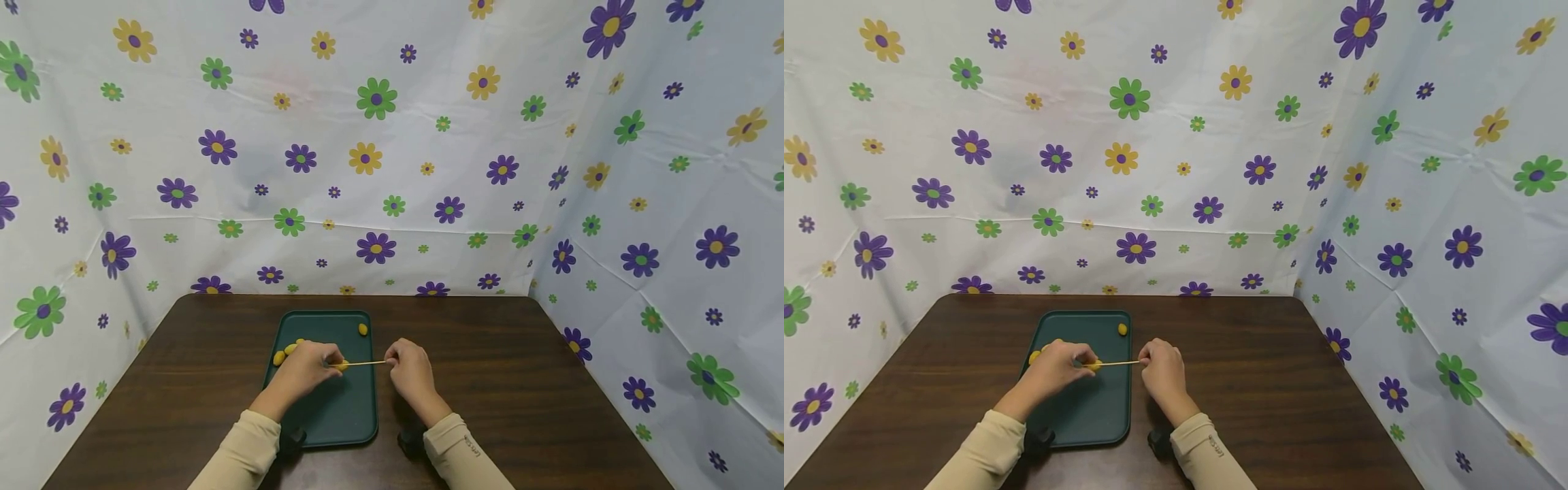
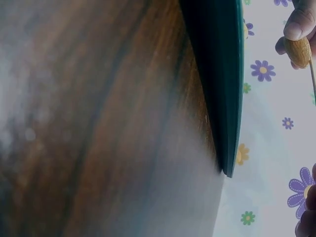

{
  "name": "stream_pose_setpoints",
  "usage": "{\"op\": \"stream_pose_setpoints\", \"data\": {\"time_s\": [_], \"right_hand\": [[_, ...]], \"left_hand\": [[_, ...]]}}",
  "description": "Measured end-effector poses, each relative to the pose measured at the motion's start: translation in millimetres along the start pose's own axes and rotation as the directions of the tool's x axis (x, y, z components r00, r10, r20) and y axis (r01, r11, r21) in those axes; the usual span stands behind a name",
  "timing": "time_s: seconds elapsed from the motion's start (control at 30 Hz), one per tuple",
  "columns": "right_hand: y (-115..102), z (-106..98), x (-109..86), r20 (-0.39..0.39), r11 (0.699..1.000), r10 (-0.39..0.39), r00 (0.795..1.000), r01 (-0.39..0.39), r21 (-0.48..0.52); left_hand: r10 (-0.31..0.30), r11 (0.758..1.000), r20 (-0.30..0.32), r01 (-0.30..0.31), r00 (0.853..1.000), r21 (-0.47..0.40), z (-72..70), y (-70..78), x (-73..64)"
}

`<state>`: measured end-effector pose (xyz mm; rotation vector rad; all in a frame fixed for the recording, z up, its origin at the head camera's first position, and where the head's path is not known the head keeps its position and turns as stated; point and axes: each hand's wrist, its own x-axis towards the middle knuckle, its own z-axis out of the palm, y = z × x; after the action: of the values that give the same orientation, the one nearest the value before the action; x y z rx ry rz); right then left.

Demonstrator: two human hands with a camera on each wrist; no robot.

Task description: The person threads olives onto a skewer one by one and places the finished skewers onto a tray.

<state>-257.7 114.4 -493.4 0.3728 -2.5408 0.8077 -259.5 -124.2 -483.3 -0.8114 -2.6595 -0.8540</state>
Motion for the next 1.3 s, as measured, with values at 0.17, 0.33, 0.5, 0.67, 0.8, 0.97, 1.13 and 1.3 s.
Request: {"op": "stream_pose_setpoints", "data": {"time_s": [0.17,0.33,0.5,0.67,0.8,0.97,1.13,1.3], "right_hand": [[0.0,0.6,0.9,0.016,1.0,0.01,1.0,-0.01,-0.003],[0.2,1.0,-0.7,0.034,1.0,0.008,0.999,-0.008,-0.011],[0.1,1.8,-2.8,0.038,1.0,0.01,0.999,-0.01,-0.002],[-0.3,3.5,-3.0,0.033,1.0,0.008,0.999,-0.008,0.003],[-0.7,4.0,-2.0,0.018,1.0,-0.001,1.0,0.001,0.003],[-1.0,5.1,-1.3,0.01,1.0,-0.004,1.0,0.004,0.001],[-1.6,6.9,-0.7,0.017,1.0,0.002,1.0,-0.002,-0.009],[-2.9,7.9,-0.9,0.025,1.0,0.006,1.0,-0.006,-0.012]], "left_hand": [[0.022,1.0,-0.01,-0.022,1.0,0.005,-0.3,0.2,0.5],[0.06,0.998,-0.021,-0.06,0.998,0.015,2.2,0.3,0.1],[0.065,0.998,-0.02,-0.064,0.998,0.02,4.7,0.0,-0.3],[0.066,0.998,-0.021,-0.065,0.998,0.022,6.1,-1.9,-0.3],[0.071,0.997,-0.024,-0.071,0.997,0.014,6.3,-2.9,0.6],[0.075,0.997,-0.019,-0.075,0.997,0.01,7.8,-4.0,1.3],[0.082,0.997,-0.021,-0.082,0.996,0.009,8.6,-5.1,1.7],[0.081,0.997,-0.016,-0.081,0.997,0.011,8.7,-5.2,1.9]]}}
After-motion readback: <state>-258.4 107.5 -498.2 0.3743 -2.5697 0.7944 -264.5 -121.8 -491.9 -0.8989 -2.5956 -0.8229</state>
